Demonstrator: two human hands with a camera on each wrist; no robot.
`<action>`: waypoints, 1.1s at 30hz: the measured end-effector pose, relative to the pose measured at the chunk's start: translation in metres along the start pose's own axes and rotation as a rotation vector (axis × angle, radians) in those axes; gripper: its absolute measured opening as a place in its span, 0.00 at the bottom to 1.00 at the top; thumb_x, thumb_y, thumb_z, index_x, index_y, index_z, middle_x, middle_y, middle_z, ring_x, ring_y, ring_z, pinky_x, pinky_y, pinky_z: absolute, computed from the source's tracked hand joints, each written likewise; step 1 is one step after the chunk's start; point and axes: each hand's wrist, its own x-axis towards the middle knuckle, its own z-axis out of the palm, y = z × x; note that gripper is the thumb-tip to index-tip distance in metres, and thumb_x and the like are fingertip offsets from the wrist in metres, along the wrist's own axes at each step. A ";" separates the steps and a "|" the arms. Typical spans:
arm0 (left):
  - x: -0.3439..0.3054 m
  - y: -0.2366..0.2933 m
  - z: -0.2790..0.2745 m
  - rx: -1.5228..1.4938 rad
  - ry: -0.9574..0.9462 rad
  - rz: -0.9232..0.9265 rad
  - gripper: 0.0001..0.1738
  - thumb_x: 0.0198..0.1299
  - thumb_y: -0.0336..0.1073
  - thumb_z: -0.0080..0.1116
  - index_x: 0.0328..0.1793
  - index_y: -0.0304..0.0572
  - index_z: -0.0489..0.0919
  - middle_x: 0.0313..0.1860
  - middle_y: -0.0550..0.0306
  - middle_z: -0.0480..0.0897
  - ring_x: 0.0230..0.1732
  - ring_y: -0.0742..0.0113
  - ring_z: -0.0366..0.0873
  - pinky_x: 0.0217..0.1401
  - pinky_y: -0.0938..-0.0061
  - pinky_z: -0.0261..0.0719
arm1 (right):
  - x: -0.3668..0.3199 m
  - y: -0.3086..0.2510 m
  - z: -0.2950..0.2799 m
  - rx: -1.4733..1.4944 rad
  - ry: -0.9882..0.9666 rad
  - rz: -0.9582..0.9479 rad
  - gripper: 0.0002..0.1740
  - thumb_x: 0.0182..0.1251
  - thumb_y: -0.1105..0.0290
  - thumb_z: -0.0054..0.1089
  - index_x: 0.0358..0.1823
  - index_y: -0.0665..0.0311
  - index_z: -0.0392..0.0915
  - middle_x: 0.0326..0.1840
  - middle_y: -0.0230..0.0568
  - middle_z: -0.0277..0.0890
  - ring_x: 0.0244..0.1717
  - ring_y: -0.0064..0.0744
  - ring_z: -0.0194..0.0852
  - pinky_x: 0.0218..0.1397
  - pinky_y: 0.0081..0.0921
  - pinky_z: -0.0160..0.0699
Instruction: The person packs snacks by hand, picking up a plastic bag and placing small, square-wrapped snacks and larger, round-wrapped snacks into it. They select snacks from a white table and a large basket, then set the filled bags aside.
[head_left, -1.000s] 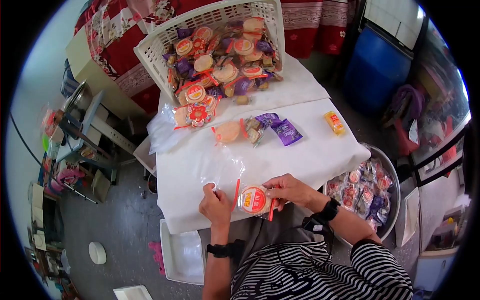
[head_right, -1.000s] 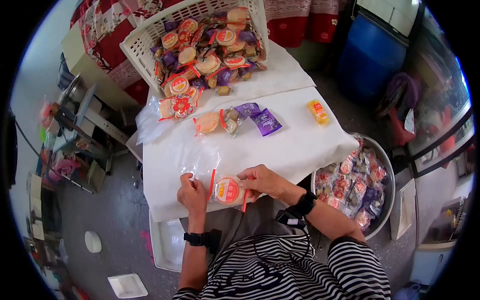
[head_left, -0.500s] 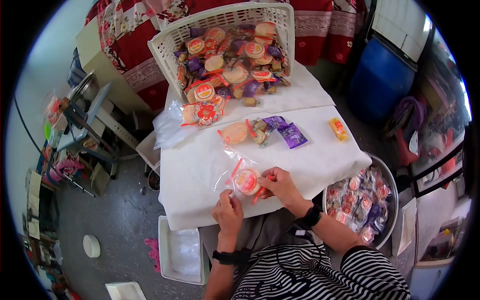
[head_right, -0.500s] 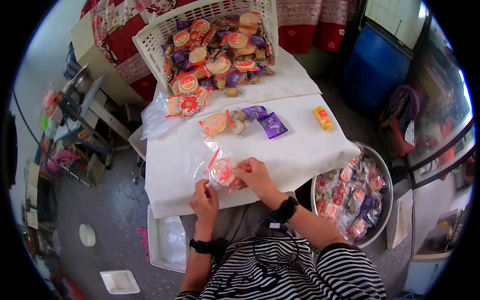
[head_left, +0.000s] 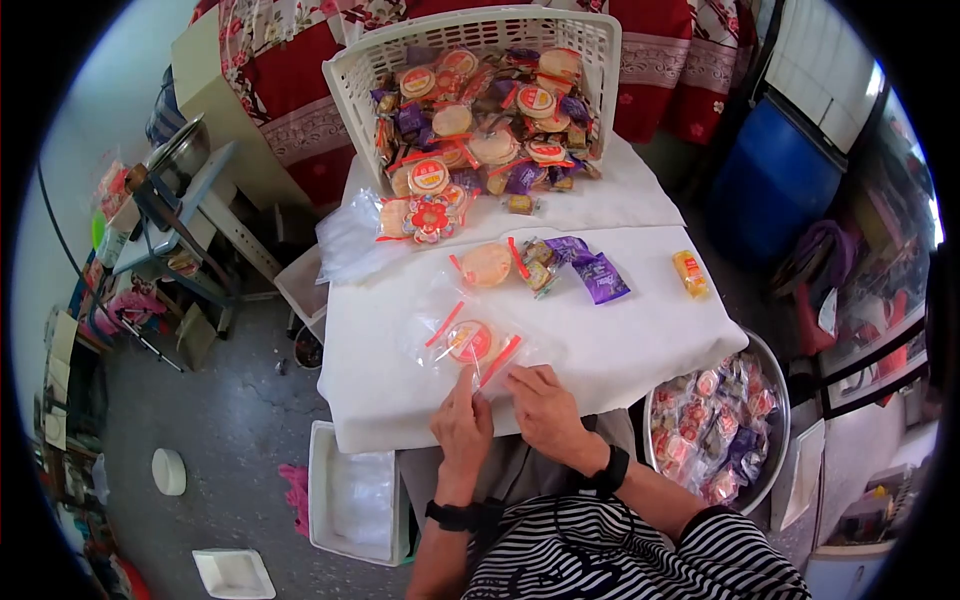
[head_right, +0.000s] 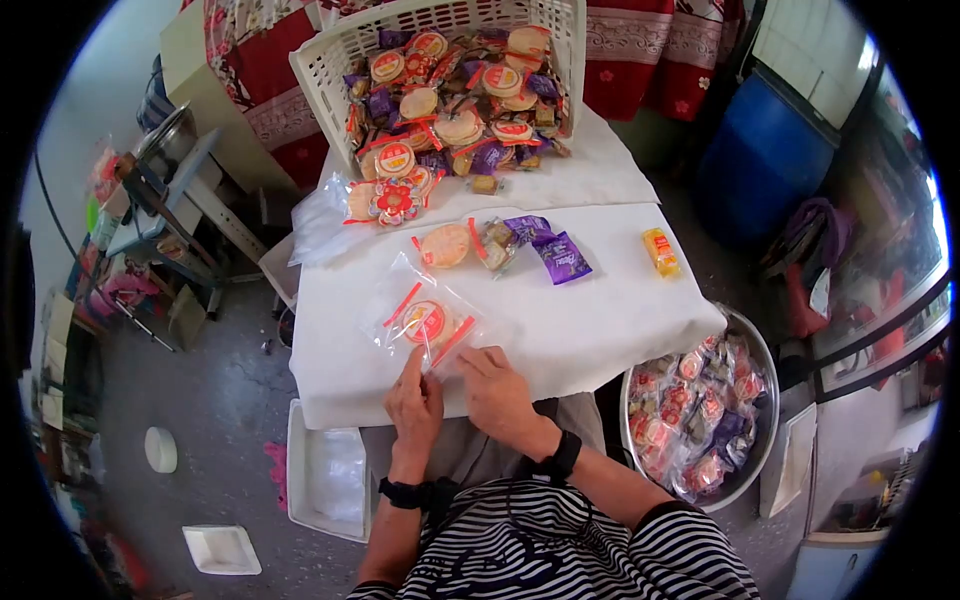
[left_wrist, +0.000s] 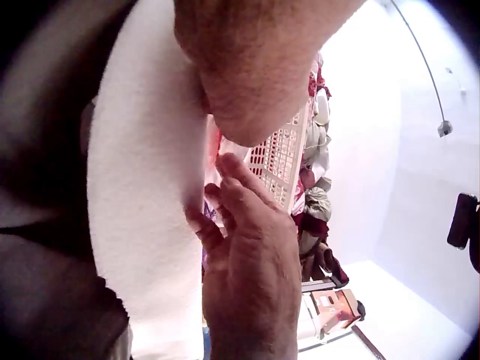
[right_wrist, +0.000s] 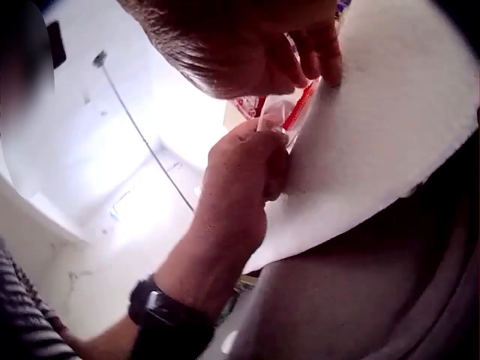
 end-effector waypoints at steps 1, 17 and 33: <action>0.001 0.000 -0.002 -0.001 -0.026 0.024 0.24 0.55 0.25 0.53 0.60 0.34 0.74 0.27 0.45 0.80 0.28 0.48 0.79 0.31 0.59 0.75 | 0.006 -0.008 -0.003 -0.200 -0.066 -0.071 0.23 0.50 0.81 0.56 0.52 0.73 0.73 0.63 0.50 0.66 0.50 0.49 0.71 0.43 0.32 0.79; -0.002 -0.012 -0.003 0.032 -0.110 0.010 0.29 0.54 0.26 0.53 0.66 0.35 0.70 0.31 0.45 0.81 0.27 0.46 0.80 0.28 0.57 0.74 | 0.039 -0.018 -0.025 -0.031 -0.471 -0.154 0.10 0.58 0.70 0.57 0.40 0.66 0.75 0.46 0.45 0.77 0.44 0.46 0.74 0.38 0.39 0.77; 0.004 -0.004 -0.001 0.235 -0.200 -0.001 0.24 0.50 0.27 0.55 0.58 0.39 0.76 0.33 0.45 0.83 0.30 0.47 0.82 0.33 0.57 0.78 | 0.194 0.093 0.002 -0.500 -0.241 -0.086 0.19 0.53 0.71 0.58 0.48 0.63 0.73 0.37 0.46 0.80 0.41 0.51 0.79 0.43 0.46 0.77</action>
